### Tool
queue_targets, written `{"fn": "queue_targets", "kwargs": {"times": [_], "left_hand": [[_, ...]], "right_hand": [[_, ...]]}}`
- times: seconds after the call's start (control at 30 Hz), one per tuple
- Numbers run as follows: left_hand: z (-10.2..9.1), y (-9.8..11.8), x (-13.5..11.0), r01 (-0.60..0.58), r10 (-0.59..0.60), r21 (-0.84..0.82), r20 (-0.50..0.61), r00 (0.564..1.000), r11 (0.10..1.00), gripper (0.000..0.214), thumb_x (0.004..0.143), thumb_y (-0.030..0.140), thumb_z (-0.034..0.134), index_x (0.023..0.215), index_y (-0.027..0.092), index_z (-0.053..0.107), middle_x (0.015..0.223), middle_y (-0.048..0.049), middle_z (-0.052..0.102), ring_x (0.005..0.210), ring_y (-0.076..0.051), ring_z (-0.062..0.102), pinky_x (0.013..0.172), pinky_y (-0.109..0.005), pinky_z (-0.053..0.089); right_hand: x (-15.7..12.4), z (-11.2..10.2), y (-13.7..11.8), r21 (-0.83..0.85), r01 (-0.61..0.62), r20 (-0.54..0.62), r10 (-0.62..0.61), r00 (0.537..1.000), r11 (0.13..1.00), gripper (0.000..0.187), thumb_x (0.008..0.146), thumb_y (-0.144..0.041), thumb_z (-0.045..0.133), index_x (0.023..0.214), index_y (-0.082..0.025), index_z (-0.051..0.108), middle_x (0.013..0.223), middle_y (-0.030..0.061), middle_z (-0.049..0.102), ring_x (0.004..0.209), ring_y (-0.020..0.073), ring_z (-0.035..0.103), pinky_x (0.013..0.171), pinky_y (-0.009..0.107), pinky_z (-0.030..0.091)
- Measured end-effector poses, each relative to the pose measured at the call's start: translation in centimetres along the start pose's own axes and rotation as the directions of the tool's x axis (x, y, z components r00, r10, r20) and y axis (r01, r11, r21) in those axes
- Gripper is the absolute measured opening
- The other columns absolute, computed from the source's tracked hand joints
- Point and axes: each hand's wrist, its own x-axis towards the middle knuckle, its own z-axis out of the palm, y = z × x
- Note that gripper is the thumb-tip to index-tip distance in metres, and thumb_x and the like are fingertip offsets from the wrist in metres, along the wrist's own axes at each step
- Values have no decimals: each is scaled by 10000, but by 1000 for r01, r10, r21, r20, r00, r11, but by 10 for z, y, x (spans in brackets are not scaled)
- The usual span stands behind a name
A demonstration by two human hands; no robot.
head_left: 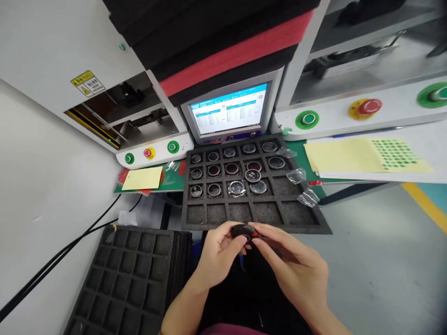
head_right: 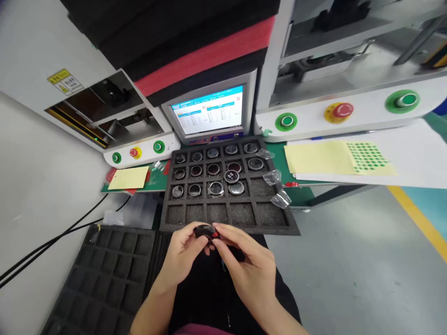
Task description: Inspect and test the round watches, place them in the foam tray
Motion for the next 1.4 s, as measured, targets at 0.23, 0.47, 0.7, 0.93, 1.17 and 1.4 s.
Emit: {"fn": "queue_targets", "kwargs": {"times": [0.23,0.47,0.7,0.93,1.17,1.4], "left_hand": [[-8,-9,-12,-236,199,305,149,969,923,173,940,238,560,1051,191,684,952,-45,722,819,-134,637,759,-233,489],[-11,-14,-11,-304,223,412,234,946,859,194,953,270,552,1083,181,667,967,-56,733,818,-142,627,752,-249,487],[-12,-16,-5,-450,356,444,281,891,775,234,976,305,503,1107,184,655,968,-76,745,840,-162,649,778,-287,519],[-12,-20,1,-453,366,365,284,886,813,216,964,292,532,1103,188,659,966,-64,748,851,-154,653,788,-266,512],[-13,-20,6,-435,343,384,286,895,815,215,964,292,530,1092,185,666,943,-58,743,841,-149,649,785,-259,510],[-13,-24,8,-428,332,378,294,897,821,222,966,301,526,1083,177,667,931,-62,739,820,-144,636,761,-253,502]], "right_hand": [[-18,-11,1,-70,32,4,-32,999,997,86,864,-186,697,865,-265,728,921,-8,763,743,178,746,751,268,650],[-25,-21,16,-95,-13,168,29,985,995,61,914,-251,651,938,-302,677,954,-38,751,807,140,733,782,225,627],[-11,-26,16,-114,75,254,-44,966,991,78,941,-262,605,876,-271,647,898,0,748,703,146,724,700,227,625],[3,-31,23,9,87,324,-85,942,996,111,931,-250,619,821,-242,611,874,11,731,783,142,729,691,184,605],[2,-27,31,21,87,320,-89,943,996,28,923,-219,629,906,-241,626,912,15,726,825,135,721,751,196,601],[14,-31,34,47,143,403,-150,903,989,93,951,-208,582,860,-223,600,897,24,722,785,120,717,686,173,591]]}}
